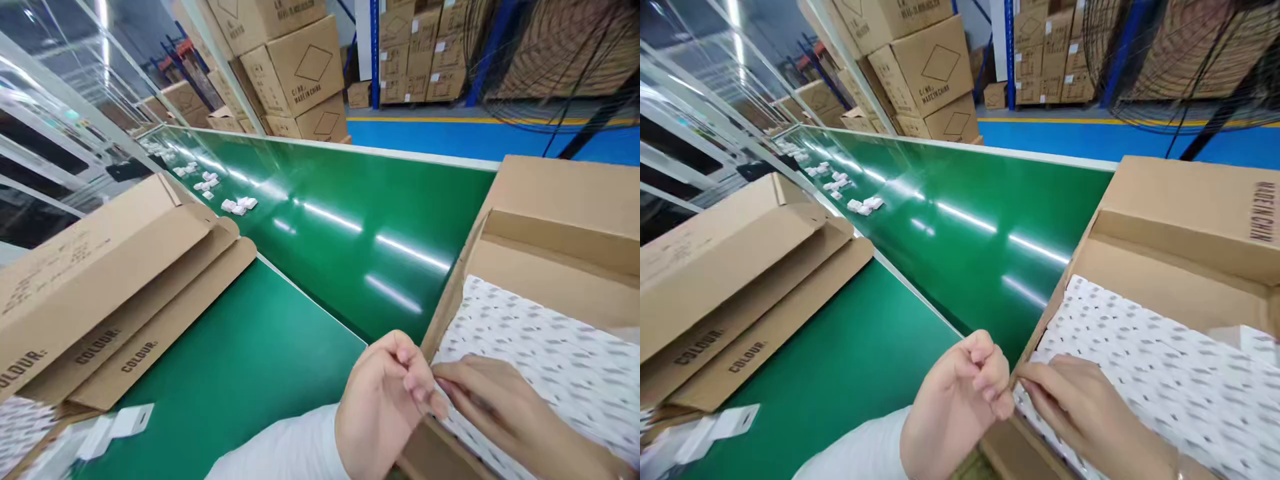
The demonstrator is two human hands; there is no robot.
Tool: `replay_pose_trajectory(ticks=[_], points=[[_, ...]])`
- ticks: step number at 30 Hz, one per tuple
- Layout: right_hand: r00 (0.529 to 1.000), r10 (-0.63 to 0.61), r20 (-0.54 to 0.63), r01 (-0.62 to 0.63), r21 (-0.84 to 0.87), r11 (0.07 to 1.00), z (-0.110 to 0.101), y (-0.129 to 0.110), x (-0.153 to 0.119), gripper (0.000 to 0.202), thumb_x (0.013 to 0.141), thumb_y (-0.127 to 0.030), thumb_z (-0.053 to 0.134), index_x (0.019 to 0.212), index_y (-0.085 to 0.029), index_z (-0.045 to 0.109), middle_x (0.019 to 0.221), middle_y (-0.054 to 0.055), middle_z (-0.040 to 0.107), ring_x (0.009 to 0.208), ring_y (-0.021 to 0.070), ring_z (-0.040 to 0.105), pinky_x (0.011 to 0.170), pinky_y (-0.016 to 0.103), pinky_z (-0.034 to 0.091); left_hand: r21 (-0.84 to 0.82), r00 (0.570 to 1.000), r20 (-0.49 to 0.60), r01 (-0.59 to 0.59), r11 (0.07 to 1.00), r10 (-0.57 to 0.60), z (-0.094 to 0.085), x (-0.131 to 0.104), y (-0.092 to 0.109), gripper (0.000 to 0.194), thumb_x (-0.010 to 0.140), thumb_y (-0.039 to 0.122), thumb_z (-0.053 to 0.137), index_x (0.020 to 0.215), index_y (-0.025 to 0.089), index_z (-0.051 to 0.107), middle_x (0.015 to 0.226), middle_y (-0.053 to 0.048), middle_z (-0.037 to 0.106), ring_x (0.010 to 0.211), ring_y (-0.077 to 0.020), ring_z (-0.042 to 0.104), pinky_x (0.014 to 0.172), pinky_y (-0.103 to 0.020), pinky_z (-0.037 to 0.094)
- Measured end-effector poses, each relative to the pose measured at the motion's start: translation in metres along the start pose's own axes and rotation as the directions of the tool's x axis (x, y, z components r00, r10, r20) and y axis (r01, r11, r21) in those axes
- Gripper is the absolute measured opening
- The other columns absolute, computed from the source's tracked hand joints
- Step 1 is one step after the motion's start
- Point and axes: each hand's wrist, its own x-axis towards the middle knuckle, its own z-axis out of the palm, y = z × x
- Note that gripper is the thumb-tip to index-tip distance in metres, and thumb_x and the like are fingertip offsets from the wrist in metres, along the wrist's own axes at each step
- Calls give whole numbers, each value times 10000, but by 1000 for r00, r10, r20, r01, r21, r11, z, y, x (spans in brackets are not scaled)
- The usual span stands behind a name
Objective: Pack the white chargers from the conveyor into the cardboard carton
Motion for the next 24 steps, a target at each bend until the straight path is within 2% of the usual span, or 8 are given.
replay_pose_trajectory(ticks=[11, 18, 24], points=[[999, -37, 3, 37, -15, 999, -8, -4, 10, 167, 917, -158, 400, 1030, -255, 476, 680, -48, 600, 566, 101, 547, 510, 230, 405, -9, 1000, 20, 4, 1000, -4, -2, -1, 2, 93, 634, 70, 414, 643, 159, 441, 541, 26, 362, 528, -99, 364, 539, -239, 394], [1000, -9, 30, 10, -28, 1000, -6, -1, 6, 174, 924, -186, 397, 1061, -267, 467, 715, -45, 613, 597, 106, 571, 541, 237, 433, -79, 997, 66, 35, 996, -30, 1, -4, 3, 16, 679, 150, 464, 669, 159, 473, 567, 30, 343, 550, -101, 363, 552, -237, 373], [998, 31, 63, -31, -1, 1000, -6, 1, 6, 187, 927, -199, 390, 1077, -279, 468, 741, -39, 617, 624, 108, 579, 551, 238, 439, -136, 996, 69, 67, 988, -58, 3, -7, 3, 40, 687, 190, 509, 688, 152, 498, 587, 35, 328, 565, -92, 351, 596, -237, 366]])
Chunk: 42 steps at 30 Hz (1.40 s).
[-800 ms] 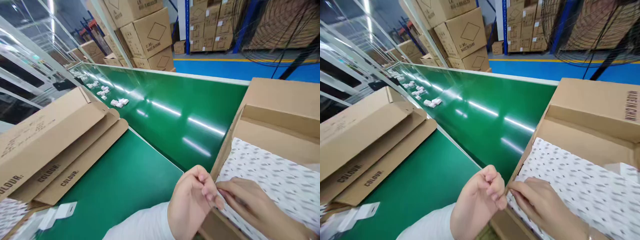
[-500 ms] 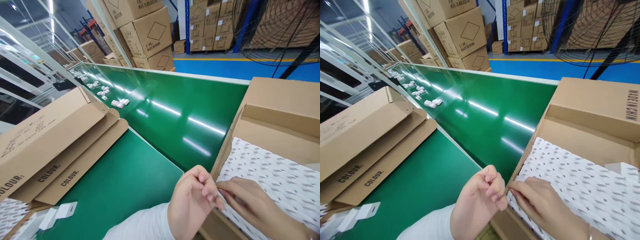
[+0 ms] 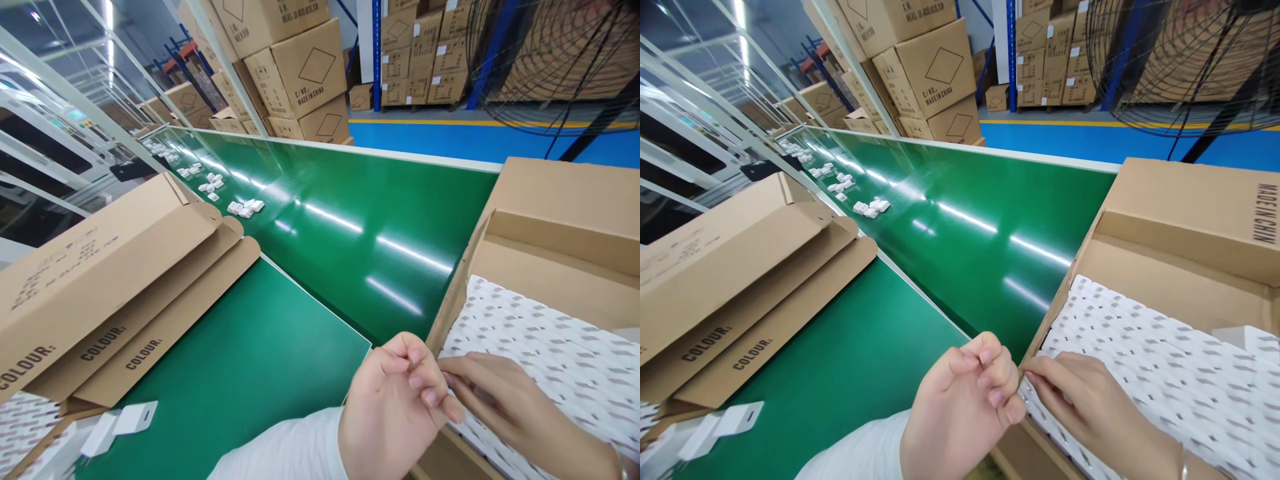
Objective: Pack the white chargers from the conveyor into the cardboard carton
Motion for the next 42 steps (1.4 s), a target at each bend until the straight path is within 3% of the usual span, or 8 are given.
replay_pose_trajectory(ticks=[9, 14, 20, 27, 30, 33, 38, 42], points=[[997, 45, -67, -40, 69, 997, 0, 1, 2, 160, 916, -209, 433, 1032, -264, 528, 757, -31, 641, 645, 94, 597, 578, 198, 447, 26, 1000, 10, 22, 999, -22, 2, -8, -6, 45, 678, 173, 528, 711, 148, 510, 619, 11, 420, 604, -100, 416, 652, -252, 386], [994, 82, -78, -75, 90, 993, 0, -2, 4, 156, 917, -232, 425, 1014, -261, 543, 767, -20, 653, 646, 102, 598, 588, 199, 457, 141, 999, 10, -40, 989, 39, 8, -15, -9, 87, 679, 74, 548, 710, 143, 505, 674, -13, 522, 651, -103, 490, 725, -275, 428], [989, 143, -43, -139, 87, 986, -3, -10, 8, 185, 931, -279, 385, 952, -236, 564, 729, 0, 652, 636, 117, 606, 591, 210, 469, 188, 997, 21, -80, 979, 77, 11, -18, -7, 97, 703, 65, 571, 721, 138, 510, 681, -18, 562, 669, -101, 526, 765, -291, 449], [989, 148, -17, -146, 92, 985, -2, -8, 8, 188, 947, -275, 358, 965, -228, 540, 729, 3, 631, 645, 115, 593, 585, 222, 455, 140, 995, 29, -98, 985, 95, 8, -15, -5, 89, 653, 64, 517, 698, 140, 506, 658, 2, 481, 635, -95, 482, 689, -260, 424], [990, 142, -19, -140, 89, 986, -1, -7, 7, 188, 948, -269, 358, 977, -227, 540, 730, 3, 628, 642, 114, 589, 587, 228, 453, 146, 994, 69, -93, 985, 84, 6, -15, -5, 44, 696, 142, 540, 701, 145, 496, 671, 13, 441, 561, -74, 427, 578, -230, 378], [990, 138, -12, -137, 96, 986, 0, -5, 6, 184, 948, -266, 360, 988, -231, 536, 750, 4, 632, 654, 113, 592, 603, 230, 458, 163, 992, 115, -75, 984, 57, 5, -15, -4, 116, 752, 239, 551, 714, 150, 486, 679, 19, 414, 521, -59, 379, 519, -212, 317], [992, 125, -13, -122, 107, 987, 1, -3, 6, 185, 947, -267, 363, 993, -233, 539, 758, 5, 633, 659, 118, 595, 608, 230, 458, 157, 989, 137, -70, 985, 48, 4, -15, -5, 162, 775, 280, 554, 720, 149, 476, 663, 24, 395, 515, -52, 361, 511, -201, 286], [992, 124, -7, -123, 115, 986, 0, -4, 6, 181, 947, -265, 369, 999, -229, 539, 738, 5, 628, 644, 115, 589, 588, 221, 452, 161, 987, 130, -112, 981, 91, 4, -12, -6, 141, 785, 258, 535, 717, 143, 488, 677, 12, 420, 552, -76, 429, 555, -228, 358]])
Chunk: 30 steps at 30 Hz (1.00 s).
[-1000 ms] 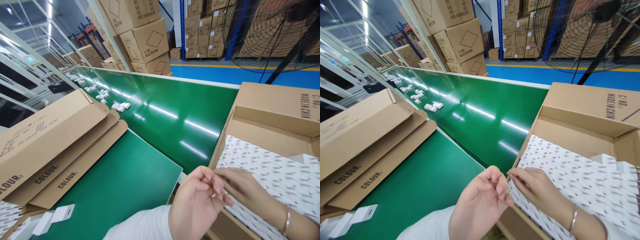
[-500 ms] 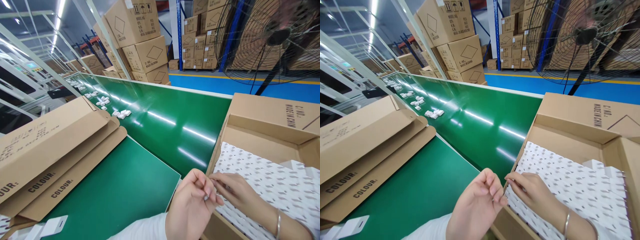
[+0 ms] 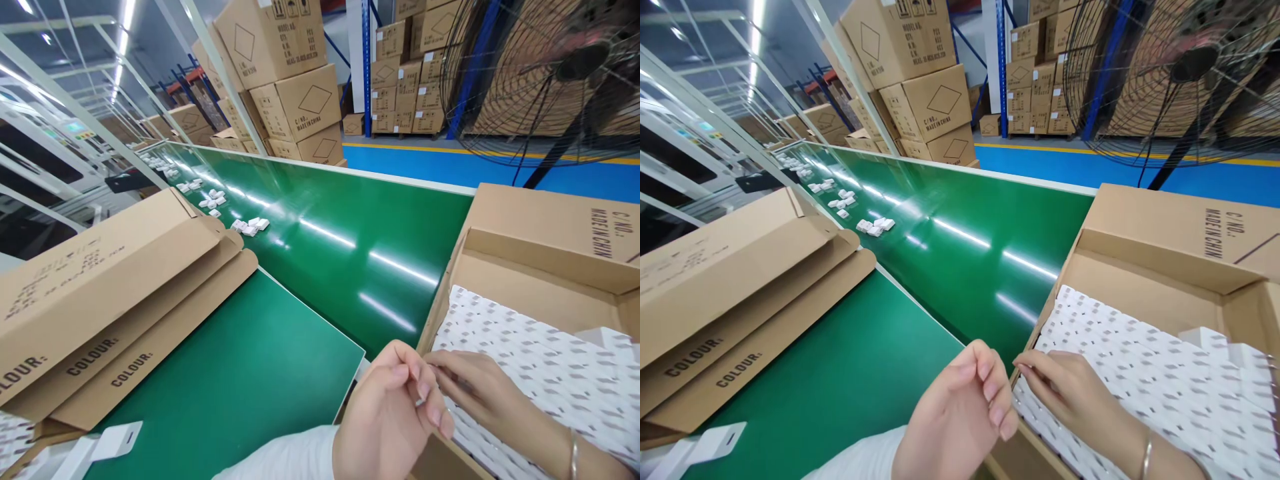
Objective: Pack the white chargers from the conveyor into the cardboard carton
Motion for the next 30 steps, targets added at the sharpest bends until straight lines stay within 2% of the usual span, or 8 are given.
replay_pose_trajectory(ticks=[6, 12, 18, 23, 30], points=[[1000, -19, 12, 18, 13, 1000, -2, -3, 0, 170, 946, -249, 377, 975, -231, 544, 718, 2, 621, 632, 105, 571, 562, 211, 434, 35, 995, -92, -21, 999, 24, 1, 3, 4, 55, 773, 148, 494, 721, 135, 507, 705, -5, 456, 668, -121, 505, 691, -291, 432], [999, -31, -41, 33, 43, 999, 0, -4, 2, 151, 930, -256, 409, 899, -239, 556, 658, -23, 582, 563, 89, 521, 518, 198, 410, 24, 994, -103, -18, 1000, 20, 1, 6, 4, 58, 769, 129, 487, 714, 139, 500, 711, -4, 468, 690, -124, 521, 727, -294, 445], [999, -32, 2, 32, 33, 999, -4, -6, 3, 158, 926, -231, 393, 872, -239, 542, 689, -16, 601, 597, 98, 554, 537, 202, 424, -3, 992, -128, 6, 1000, -6, -1, 6, 5, 69, 780, 118, 462, 721, 148, 481, 701, 5, 466, 701, -124, 536, 791, -324, 447], [999, -19, 42, 18, 24, 1000, -5, -6, 3, 158, 932, -243, 385, 915, -241, 542, 724, -3, 618, 633, 115, 576, 561, 222, 437, 1, 992, -123, 0, 1000, 0, -2, 8, 6, 76, 784, 112, 451, 722, 149, 474, 703, 5, 459, 718, -130, 536, 791, -328, 443], [999, -33, 28, 33, 7, 999, -5, -5, 3, 150, 932, -241, 400, 939, -242, 550, 706, -7, 616, 615, 112, 572, 540, 219, 429, 23, 990, -141, 5, 1000, -2, -2, 8, 5, 62, 770, 148, 491, 714, 157, 465, 702, 8, 453, 718, -131, 531, 789, -328, 445]])
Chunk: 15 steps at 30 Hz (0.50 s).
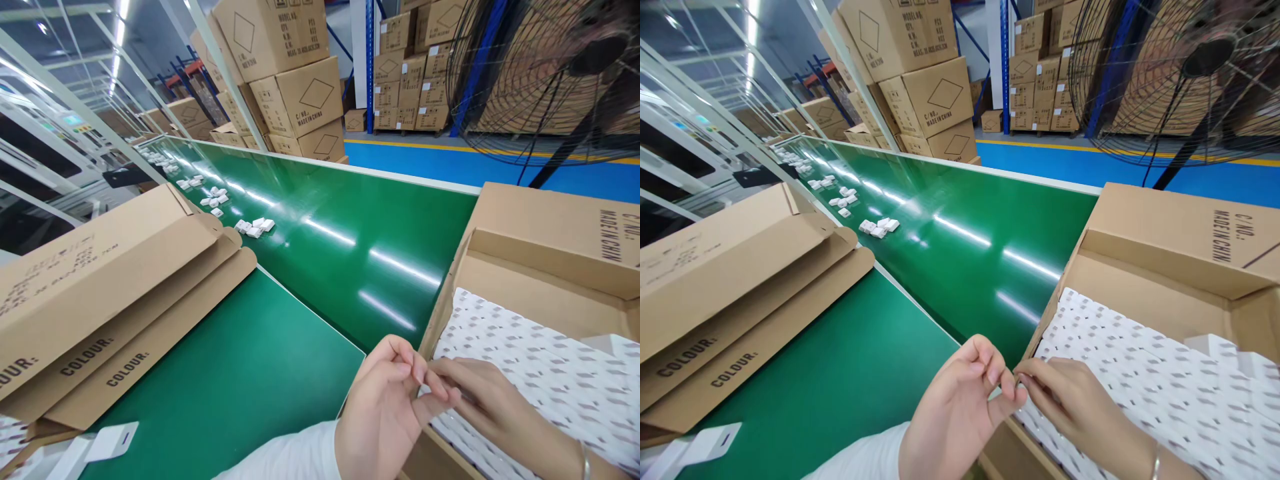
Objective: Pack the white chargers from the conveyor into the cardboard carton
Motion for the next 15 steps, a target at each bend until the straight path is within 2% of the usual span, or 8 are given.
replay_pose_trajectory(ticks=[4, 8, 11, 15], points=[[1000, -11, 3, 11, 5, 1000, 1, 1, 0, 139, 926, -226, 408, 948, -253, 543, 719, -18, 617, 626, 104, 579, 555, 207, 433, 2, 1000, -5, 4, 1000, -4, 1, 0, 0, 70, 717, 90, 509, 717, 152, 476, 710, 8, 461, 704, -117, 525, 770, -309, 446], [1000, 3, 25, -3, -7, 1000, 2, 2, -1, 158, 935, -229, 385, 970, -258, 537, 719, -18, 615, 625, 107, 581, 560, 207, 434, -9, 1000, 14, 5, 1000, -5, 1, 1, -1, 197, 575, -7, 494, 704, 142, 488, 700, 18, 472, 603, -75, 492, 644, -247, 441], [999, 32, 31, -31, -23, 999, 2, 3, -2, 164, 941, -250, 378, 972, -252, 539, 720, -11, 619, 631, 114, 587, 568, 219, 440, -5, 998, 64, 7, 1000, -7, -1, 1, -3, 261, 510, -29, 477, 704, 146, 485, 670, 32, 477, 525, -56, 473, 555, -222, 417], [999, 17, 44, -16, -20, 1000, 2, 4, -2, 159, 940, -237, 382, 977, -255, 535, 748, -17, 631, 656, 108, 597, 585, 218, 452, 32, 990, 140, -8, 999, 3, -4, 1, -5, 293, 486, -44, 478, 703, 153, 469, 639, 49, 493, 485, -46, 484, 551, -217, 414]])
